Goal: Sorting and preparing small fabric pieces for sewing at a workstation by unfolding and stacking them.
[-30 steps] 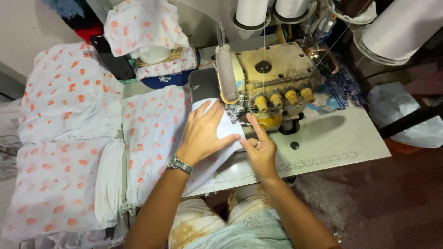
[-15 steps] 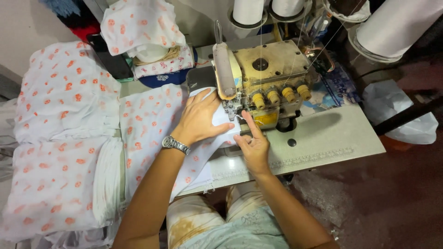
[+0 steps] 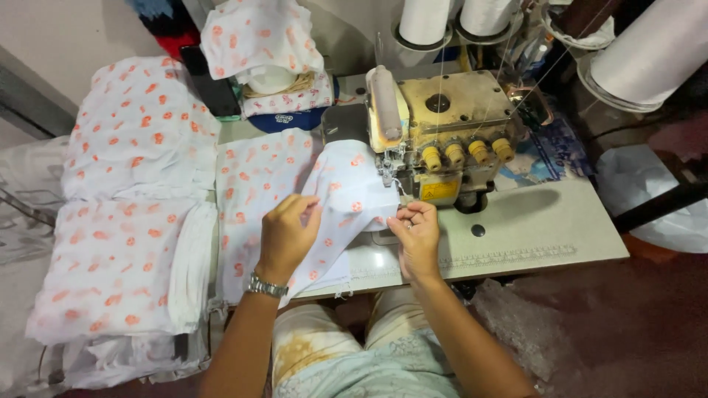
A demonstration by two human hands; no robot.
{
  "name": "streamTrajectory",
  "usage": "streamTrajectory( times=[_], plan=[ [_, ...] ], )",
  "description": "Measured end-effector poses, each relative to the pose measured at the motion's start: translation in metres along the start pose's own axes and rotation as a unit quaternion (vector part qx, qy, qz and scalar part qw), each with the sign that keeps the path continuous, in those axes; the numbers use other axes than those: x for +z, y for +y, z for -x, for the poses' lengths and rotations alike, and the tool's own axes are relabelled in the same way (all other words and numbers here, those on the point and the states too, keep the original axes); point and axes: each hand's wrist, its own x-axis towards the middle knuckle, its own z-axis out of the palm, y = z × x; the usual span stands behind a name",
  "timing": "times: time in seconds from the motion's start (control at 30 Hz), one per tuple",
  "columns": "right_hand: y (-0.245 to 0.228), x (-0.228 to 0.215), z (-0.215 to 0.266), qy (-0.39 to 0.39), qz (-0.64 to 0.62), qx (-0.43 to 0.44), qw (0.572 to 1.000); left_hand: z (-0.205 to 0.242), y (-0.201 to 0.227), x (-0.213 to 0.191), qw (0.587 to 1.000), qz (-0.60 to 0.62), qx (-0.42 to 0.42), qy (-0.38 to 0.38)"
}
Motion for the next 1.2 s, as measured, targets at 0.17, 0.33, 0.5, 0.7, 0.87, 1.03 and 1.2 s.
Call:
streamTrajectory(
  times=[0.17,0.33,0.5,0.7,0.87,1.03,1.2],
  plan=[
    [0.002,-0.001,0.002,0.002,-0.022,0.072,0.997,0.034,-0.005,-0.001,0.991,-0.03,-0.085,-0.097],
    [0.007,-0.008,0.001,-0.002,-0.05,0.112,0.992,0.026,0.011,-0.008,0.988,0.016,-0.124,-0.088],
    [-0.01,0.001,0.007,-0.004,-0.046,0.136,0.99,0.036,-0.002,0.005,0.988,-0.009,-0.124,-0.091],
    [-0.001,-0.006,0.004,-0.02,-0.031,0.128,0.991,0.045,-0.034,0.016,0.984,-0.165,-0.055,-0.028],
    [0.008,-0.01,0.001,-0.03,-0.005,0.068,0.997,0.023,-0.048,-0.012,0.994,-0.09,-0.058,0.012],
    [-0.002,0.004,0.008,-0.02,-0.011,0.061,0.998,-0.018,-0.016,-0.055,0.957,0.139,-0.246,-0.072],
    [-0.017,0.015,0.013,-0.019,0.011,0.075,0.997,-0.042,0.006,-0.084,0.931,0.157,-0.287,-0.163]
  ],
)
